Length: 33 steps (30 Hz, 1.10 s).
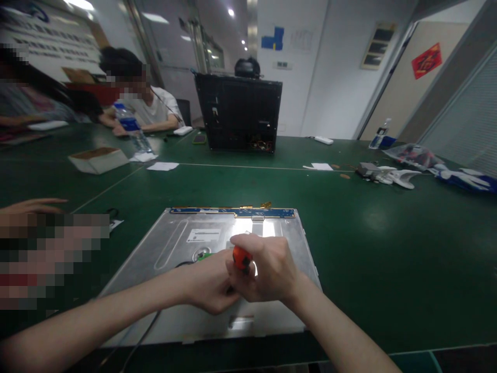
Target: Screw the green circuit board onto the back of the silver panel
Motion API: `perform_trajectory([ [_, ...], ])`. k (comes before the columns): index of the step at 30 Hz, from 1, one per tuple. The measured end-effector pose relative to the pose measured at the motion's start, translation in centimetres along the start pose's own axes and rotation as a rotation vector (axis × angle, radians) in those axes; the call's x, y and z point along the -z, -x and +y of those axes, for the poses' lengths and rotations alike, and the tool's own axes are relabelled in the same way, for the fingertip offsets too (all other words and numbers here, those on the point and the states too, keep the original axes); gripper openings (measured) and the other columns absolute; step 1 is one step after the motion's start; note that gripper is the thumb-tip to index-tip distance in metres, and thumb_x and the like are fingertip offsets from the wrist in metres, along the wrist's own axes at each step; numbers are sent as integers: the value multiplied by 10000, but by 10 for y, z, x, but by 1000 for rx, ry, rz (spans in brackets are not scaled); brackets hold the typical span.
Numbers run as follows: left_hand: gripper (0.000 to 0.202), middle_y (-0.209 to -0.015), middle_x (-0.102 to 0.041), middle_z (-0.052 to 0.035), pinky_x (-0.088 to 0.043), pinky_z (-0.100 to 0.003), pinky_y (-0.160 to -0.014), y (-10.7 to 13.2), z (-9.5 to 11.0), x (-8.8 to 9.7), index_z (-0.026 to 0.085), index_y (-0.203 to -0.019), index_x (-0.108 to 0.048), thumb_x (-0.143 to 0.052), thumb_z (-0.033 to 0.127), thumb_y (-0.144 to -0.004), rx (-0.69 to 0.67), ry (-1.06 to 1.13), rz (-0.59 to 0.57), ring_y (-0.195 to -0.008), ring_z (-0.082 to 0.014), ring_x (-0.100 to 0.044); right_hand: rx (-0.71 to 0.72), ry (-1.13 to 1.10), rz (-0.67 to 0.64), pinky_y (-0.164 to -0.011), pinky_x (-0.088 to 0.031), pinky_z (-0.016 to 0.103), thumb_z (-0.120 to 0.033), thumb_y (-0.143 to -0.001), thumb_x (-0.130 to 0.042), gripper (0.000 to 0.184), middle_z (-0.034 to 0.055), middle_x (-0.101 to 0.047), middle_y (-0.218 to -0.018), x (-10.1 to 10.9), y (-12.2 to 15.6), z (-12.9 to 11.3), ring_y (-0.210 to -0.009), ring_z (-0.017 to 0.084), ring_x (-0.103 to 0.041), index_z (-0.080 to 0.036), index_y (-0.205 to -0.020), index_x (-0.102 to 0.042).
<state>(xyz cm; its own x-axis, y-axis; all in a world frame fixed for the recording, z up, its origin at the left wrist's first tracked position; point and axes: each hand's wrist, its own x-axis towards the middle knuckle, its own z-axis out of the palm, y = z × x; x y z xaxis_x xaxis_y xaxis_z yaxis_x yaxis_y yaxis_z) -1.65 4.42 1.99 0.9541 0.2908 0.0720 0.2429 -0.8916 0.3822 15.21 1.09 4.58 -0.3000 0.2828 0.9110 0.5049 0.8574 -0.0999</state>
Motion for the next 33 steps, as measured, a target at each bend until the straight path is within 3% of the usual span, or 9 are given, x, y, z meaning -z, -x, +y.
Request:
perform_trajectory([
  [6, 126, -678, -587, -16, -489, -269, -585, -2, 3, 3, 172, -681, -527, -602, 70, -687, 0, 24, 27, -632, -173, -567, 42, -88, -28, -431, -404, 249, -241, -885, -449, 402, -26, -570, -681, -1, 5, 5, -478, 128, -514, -142, -1275, -434],
  [12, 115, -682, -596, -18, -481, -261, -563, -2, 0, -2, 169, -692, -536, -591, 69, -683, -23, 47, 37, -621, -169, -564, 29, -61, 4, -422, -404, 245, -198, -862, -472, 376, -35, -565, -657, -2, 4, 3, -483, 127, -514, -153, -1235, -461],
  [22, 168, -629, -536, 2, -456, -262, -533, -4, 2, -2, 184, -662, -480, -594, 61, -679, -34, 25, 40, -567, -153, -500, 35, -5, 57, -419, -435, 235, -190, -898, -513, 351, 10, -650, -745, -1, 1, -2, -496, 121, -561, -137, -1242, -470],
  [33, 124, -683, -599, -16, -466, -253, -542, -1, 3, -2, 167, -712, -537, -588, 53, -712, -7, 118, 34, -595, -153, -544, 37, -114, -42, -471, -455, 271, -186, -845, -435, 419, -11, -592, -703, 2, 2, 0, -530, 152, -570, -144, -1261, -451],
])
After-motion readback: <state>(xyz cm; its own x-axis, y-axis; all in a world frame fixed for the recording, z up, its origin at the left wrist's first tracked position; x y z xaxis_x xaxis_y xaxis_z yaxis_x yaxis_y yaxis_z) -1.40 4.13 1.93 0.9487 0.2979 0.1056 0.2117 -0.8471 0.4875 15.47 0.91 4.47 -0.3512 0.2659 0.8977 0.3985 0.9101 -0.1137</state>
